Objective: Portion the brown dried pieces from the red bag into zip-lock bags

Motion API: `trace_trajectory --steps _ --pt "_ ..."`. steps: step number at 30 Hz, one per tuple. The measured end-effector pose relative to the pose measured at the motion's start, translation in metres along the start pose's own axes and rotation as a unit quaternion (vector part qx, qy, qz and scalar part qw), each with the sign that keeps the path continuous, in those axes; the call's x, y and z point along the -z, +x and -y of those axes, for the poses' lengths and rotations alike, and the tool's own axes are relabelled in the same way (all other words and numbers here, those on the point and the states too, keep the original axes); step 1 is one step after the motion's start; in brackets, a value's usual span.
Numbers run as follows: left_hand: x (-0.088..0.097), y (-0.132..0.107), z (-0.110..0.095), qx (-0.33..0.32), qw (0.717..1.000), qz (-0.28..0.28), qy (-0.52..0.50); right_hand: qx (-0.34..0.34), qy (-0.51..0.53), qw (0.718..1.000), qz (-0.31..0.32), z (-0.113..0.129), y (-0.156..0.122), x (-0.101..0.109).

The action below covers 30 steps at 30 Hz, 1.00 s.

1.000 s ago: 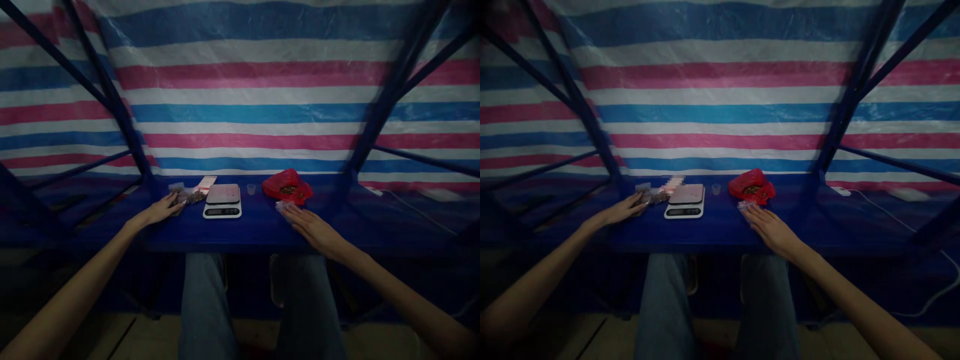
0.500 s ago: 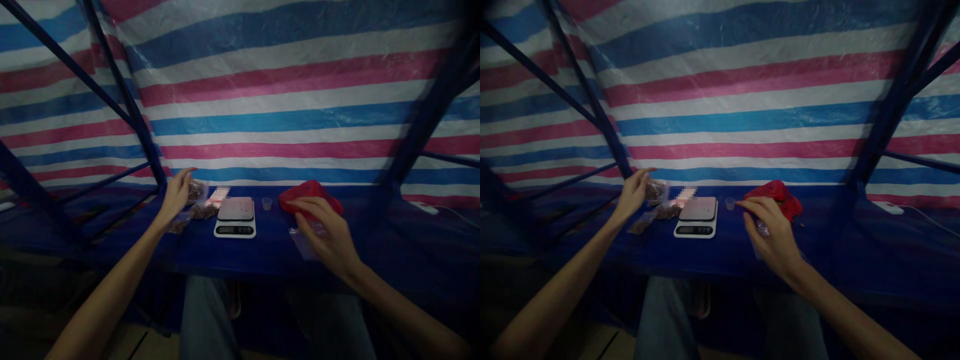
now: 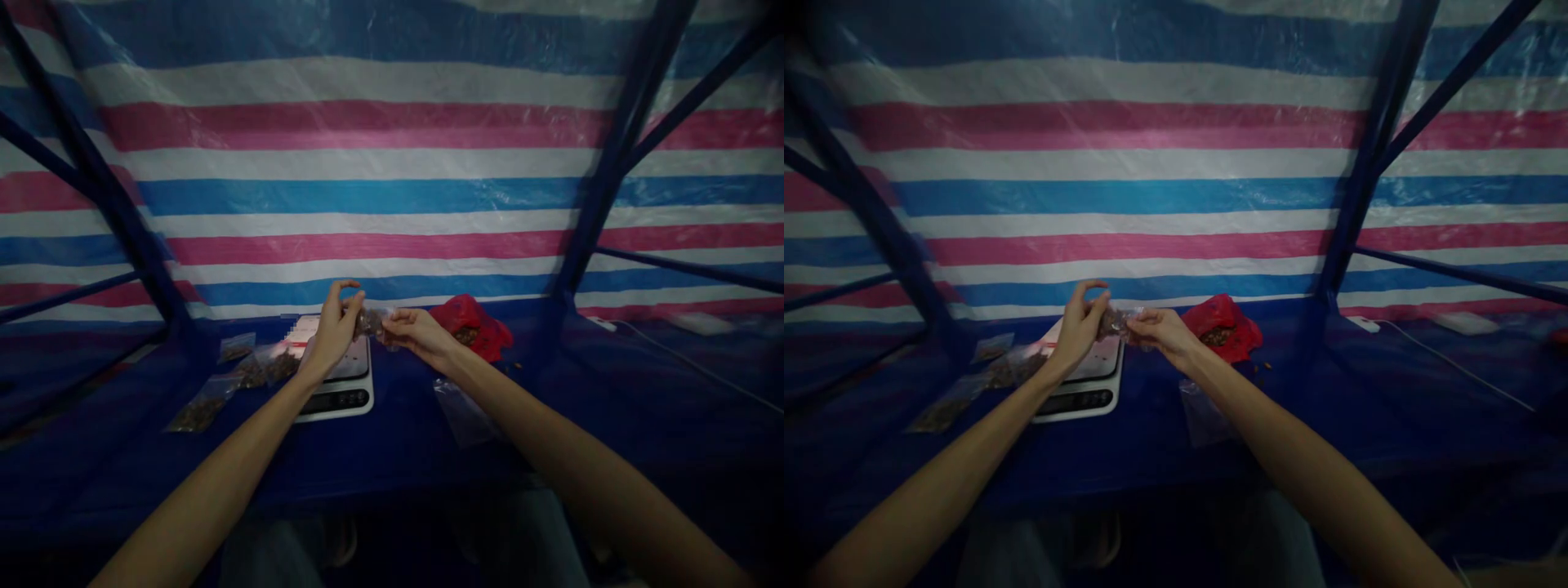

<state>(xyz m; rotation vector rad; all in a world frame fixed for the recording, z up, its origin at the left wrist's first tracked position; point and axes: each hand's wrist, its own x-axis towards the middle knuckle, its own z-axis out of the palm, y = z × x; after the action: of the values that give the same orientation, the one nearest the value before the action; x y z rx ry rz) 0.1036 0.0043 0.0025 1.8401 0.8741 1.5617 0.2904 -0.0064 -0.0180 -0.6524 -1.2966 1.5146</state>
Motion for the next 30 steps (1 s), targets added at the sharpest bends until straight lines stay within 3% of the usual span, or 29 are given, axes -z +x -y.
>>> trace_trajectory --steps 4,6,10,15,19,24,30 --pt "-0.003 -0.015 -0.012 -0.151 0.975 -0.05 0.158 0.034 -0.045 0.998 -0.001 0.0 -0.005 0.001" --pt "-0.006 -0.02 -0.02 -0.173 0.966 -0.011 0.19 0.057 -0.062 0.996 0.007 0.003 -0.007 0.001" --pt "-0.012 -0.024 -0.024 -0.096 0.981 0.13 0.103 0.069 -0.085 0.993 0.047 0.009 -0.01 -0.002" --pt "-0.013 -0.024 -0.014 -0.036 0.975 0.217 0.032 0.035 -0.102 0.993 0.049 0.008 -0.014 -0.005" --pt "-0.014 -0.025 -0.009 0.006 0.971 0.237 0.022 0.007 -0.152 0.987 0.051 0.004 -0.013 -0.004" --pt "-0.013 -0.023 -0.005 0.049 0.957 0.285 -0.005 0.023 -0.203 0.978 0.045 0.008 -0.013 -0.002" --pt "-0.008 -0.017 -0.008 0.015 0.964 0.266 -0.009 0.059 -0.196 0.975 0.084 0.018 -0.015 -0.001"
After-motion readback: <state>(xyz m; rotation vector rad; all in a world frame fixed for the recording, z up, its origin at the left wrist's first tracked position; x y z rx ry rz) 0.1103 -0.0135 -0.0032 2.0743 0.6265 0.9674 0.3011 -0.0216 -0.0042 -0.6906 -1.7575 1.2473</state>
